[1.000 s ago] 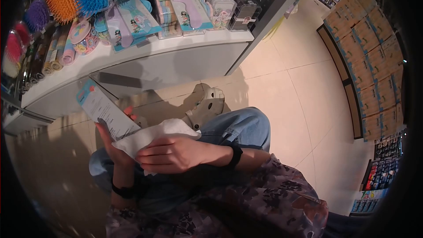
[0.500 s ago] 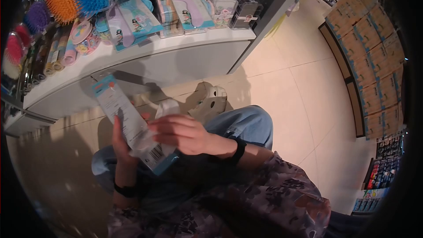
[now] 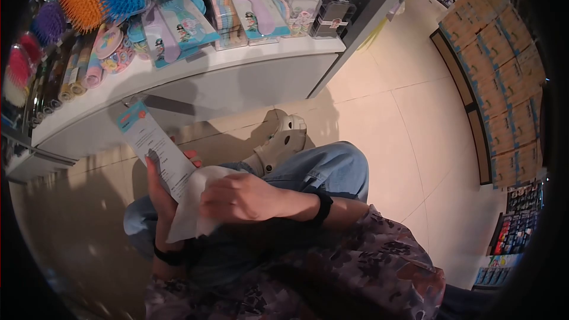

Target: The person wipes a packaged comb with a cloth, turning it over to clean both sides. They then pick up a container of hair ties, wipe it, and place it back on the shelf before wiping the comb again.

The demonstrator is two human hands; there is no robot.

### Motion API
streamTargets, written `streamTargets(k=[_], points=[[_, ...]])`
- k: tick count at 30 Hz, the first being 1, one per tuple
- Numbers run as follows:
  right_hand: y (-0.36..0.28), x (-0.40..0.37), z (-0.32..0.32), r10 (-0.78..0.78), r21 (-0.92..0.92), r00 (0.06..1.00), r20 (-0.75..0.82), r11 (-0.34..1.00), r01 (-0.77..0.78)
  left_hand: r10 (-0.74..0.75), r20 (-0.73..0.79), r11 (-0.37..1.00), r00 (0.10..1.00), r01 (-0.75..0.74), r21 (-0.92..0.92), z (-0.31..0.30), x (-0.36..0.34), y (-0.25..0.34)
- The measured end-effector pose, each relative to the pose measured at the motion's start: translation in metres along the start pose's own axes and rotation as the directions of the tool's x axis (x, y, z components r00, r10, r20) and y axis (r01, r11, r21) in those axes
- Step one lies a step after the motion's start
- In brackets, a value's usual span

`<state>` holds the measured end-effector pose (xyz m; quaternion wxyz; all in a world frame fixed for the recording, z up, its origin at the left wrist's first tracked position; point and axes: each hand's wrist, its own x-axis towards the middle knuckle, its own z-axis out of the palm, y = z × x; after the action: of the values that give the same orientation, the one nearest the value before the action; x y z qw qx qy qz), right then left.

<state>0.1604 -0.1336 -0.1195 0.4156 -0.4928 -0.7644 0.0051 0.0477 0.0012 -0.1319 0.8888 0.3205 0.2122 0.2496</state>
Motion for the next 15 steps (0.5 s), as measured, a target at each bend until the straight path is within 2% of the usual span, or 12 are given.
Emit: streamTargets(k=[2, 4, 5, 6, 8, 11, 15], points=[[0.001, 0.002, -0.004, 0.095, -0.072, 0.995, -0.013, 0.993, -0.096, -0.021, 0.006, 0.999, 1.000, 0.021, -0.030, 0.000, 0.000, -0.002], [0.003, 0.002, 0.001, 0.119, -0.075, 0.992, -0.028, 0.990, -0.121, -0.182, 0.069, 0.982, 0.981, 0.186, -0.045, -0.005, 0.002, -0.007], [0.004, 0.001, 0.003, 0.142, -0.077, 0.989, -0.043, 0.986, -0.145, -0.228, 0.047, 0.971, 0.973, 0.231, -0.068, -0.005, 0.001, -0.010], [0.004, -0.001, 0.004, 0.141, -0.077, 0.989, -0.042, 0.987, -0.144, -0.227, 0.046, 0.971, 0.973, 0.230, -0.069, -0.003, 0.000, -0.010], [0.005, -0.004, 0.006, 0.003, 0.017, 0.991, 0.130, 1.000, -0.005, -0.198, 0.053, 0.979, 0.979, 0.200, -0.036, 0.001, -0.002, -0.006], [-0.004, 0.001, 0.001, -0.091, 0.105, 0.972, 0.215, 0.992, 0.070, -0.190, 0.032, 0.982, 0.981, 0.190, 0.018, 0.008, -0.002, -0.001], [0.000, -0.002, 0.006, -0.068, 0.052, 0.976, 0.206, 0.997, 0.058, -0.208, 0.052, 0.977, 0.977, 0.205, 0.062, 0.002, 0.000, -0.004]])
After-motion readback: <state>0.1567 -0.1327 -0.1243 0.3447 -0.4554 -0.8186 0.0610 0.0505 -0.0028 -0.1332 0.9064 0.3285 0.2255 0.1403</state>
